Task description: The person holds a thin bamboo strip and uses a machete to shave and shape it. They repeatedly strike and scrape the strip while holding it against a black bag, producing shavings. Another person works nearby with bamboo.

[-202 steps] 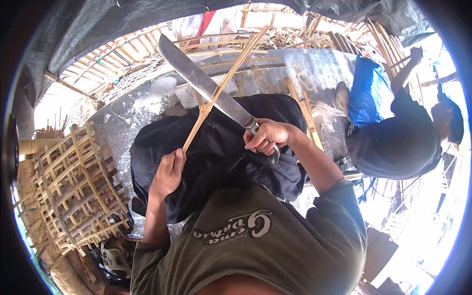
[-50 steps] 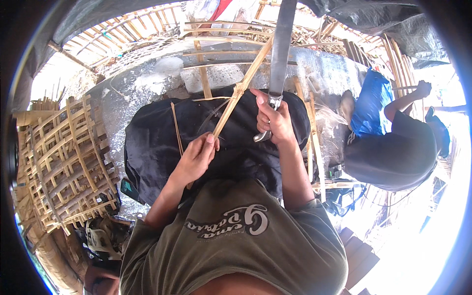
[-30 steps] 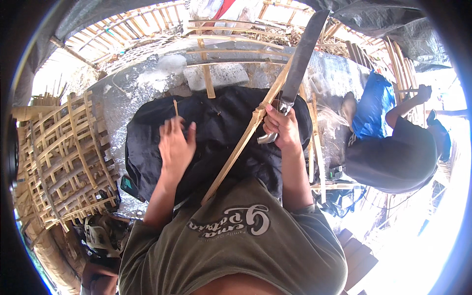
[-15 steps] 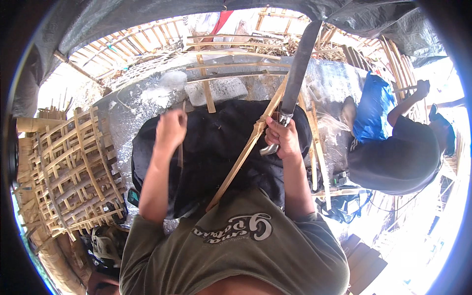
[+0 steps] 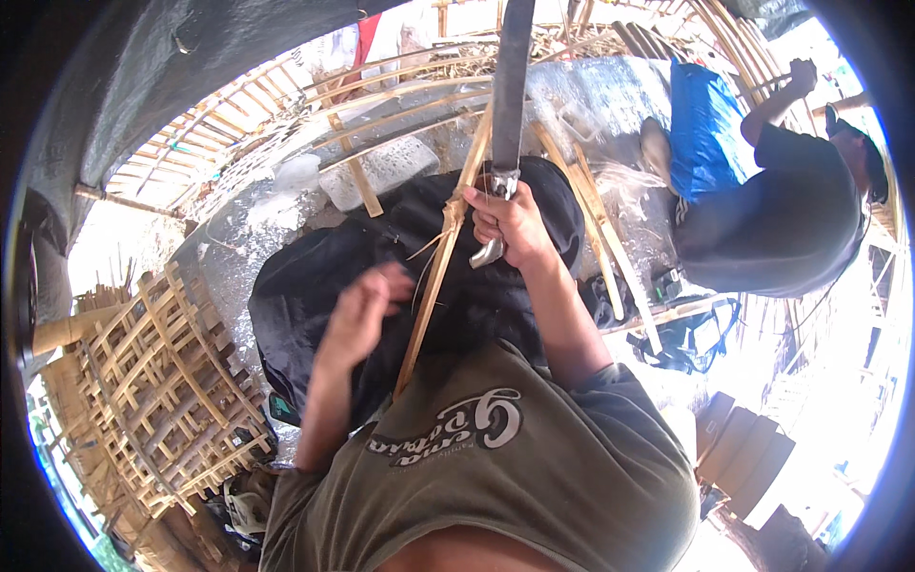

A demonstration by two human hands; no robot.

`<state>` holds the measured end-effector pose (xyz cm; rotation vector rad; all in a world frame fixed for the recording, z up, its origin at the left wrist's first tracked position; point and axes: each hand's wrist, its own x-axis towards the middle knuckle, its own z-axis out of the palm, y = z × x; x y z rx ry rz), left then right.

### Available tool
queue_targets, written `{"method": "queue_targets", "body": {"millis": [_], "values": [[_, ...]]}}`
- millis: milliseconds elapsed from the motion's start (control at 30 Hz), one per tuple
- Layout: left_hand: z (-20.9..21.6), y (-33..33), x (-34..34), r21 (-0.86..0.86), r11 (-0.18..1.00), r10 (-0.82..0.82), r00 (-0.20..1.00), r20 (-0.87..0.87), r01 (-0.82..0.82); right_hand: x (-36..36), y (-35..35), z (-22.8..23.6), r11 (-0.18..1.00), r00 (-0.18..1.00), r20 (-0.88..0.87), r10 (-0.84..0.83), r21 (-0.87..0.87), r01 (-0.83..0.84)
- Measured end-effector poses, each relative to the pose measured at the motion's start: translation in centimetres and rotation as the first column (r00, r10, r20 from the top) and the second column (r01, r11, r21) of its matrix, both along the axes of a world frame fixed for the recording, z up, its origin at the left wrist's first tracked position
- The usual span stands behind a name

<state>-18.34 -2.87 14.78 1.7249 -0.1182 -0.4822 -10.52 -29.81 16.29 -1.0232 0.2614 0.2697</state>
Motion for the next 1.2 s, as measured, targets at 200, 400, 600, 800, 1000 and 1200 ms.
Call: {"method": "queue_targets", "body": {"millis": [200, 400, 600, 800, 1000, 1200], "values": [[0.6, -5.0, -4.4, -0.249, 0.963, 0.028, 0.954, -0.299, -0.107, -0.2, -0.1, 0.6, 0.997, 0.999, 0.017, 0.034, -0.068, -0.033], [0.1, -3.8, -3.3, -0.134, 0.970, 0.200, 0.979, -0.029, -0.202, -1.4, 0.0, 2.9, 0.973, 0.999, 0.040, -0.004, -0.231, 0.014], [0.0, -2.2, -2.3, -0.229, 0.950, 0.210, 0.977, -0.029, -0.211, -3.0, -2.5, 4.4, 0.937, 0.981, 0.120, 0.151, -0.335, -0.103], [0.8, -2.2, -2.1, -0.008, 0.985, 0.171, 0.963, 0.208, -0.173, -2.4, -2.0, 7.0, 0.686, 0.813, -0.121, 0.569, -0.475, -0.551], [0.3, -1.1, -1.9, 0.149, 0.968, 0.131, 0.911, 0.391, -0.203, -2.1, -2.6, 5.9, 0.643, 0.735, -0.198, 0.648, -0.375, -0.668], [1.4, -1.0, 0.0, 0.130, 0.979, 0.089, 0.909, 0.406, -0.154, -2.0, -3.3, 6.2, 0.689, 0.717, -0.201, 0.667, -0.198, -0.697]]}}
